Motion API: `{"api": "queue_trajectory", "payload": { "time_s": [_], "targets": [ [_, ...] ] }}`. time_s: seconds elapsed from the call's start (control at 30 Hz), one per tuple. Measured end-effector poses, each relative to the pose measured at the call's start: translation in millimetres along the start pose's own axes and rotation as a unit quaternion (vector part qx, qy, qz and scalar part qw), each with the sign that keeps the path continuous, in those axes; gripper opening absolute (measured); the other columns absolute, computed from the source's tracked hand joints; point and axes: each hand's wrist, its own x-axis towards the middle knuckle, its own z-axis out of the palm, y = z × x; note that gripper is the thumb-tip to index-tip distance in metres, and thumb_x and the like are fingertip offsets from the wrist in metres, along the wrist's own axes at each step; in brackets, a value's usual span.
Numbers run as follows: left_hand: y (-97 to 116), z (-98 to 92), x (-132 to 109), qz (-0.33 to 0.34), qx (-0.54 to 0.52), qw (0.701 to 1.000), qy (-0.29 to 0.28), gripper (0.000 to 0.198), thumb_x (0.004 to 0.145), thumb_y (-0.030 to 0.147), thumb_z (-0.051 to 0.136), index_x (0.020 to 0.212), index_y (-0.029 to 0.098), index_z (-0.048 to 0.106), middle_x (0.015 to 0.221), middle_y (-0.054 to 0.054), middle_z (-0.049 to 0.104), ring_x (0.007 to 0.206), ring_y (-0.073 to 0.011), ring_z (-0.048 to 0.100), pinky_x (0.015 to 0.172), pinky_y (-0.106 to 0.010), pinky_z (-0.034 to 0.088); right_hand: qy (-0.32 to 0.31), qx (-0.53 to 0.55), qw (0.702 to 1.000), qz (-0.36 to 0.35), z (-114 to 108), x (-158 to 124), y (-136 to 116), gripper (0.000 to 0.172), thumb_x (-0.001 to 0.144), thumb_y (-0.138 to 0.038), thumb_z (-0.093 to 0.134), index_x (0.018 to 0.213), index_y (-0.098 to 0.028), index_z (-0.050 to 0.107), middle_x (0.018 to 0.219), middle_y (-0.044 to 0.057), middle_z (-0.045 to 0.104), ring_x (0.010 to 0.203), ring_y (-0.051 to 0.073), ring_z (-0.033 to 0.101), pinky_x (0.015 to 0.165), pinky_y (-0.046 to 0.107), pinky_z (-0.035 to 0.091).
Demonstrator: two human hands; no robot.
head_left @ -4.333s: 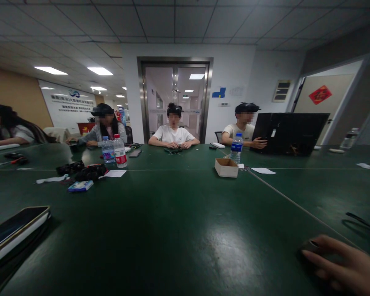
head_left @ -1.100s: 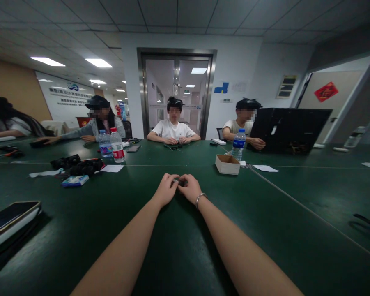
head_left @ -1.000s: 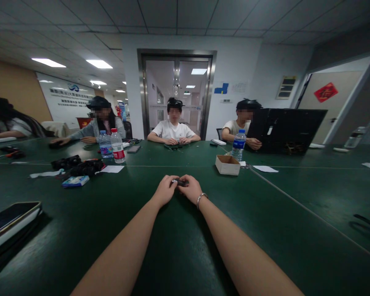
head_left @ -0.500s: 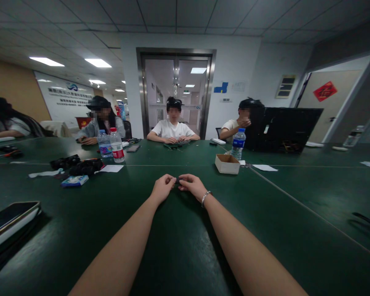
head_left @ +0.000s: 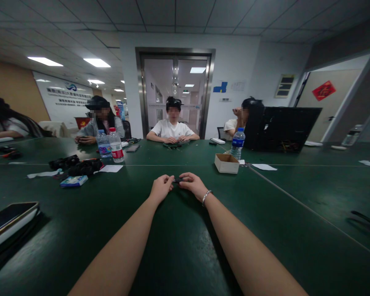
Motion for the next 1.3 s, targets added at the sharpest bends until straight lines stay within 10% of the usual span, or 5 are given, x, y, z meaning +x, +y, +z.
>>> {"api": "queue_trajectory", "payload": {
  "time_s": [1.3],
  "targets": [
    [-4,1.9,3,0.031,-0.054,0.998,-0.021,0.04,0.075,0.054,0.049,0.08,0.016,0.058,0.063,-0.001,0.059,0.056,-0.0131,0.056,0.05,-0.021,0.042,0.032,0.04,0.997,0.062,8,-3,-12,0.009,0.077,-0.016,0.066,0.08,-0.011,0.059,0.063,0.003,0.062,0.055,0.012,0.063,0.048,0.015,0.053]
  ]
}}
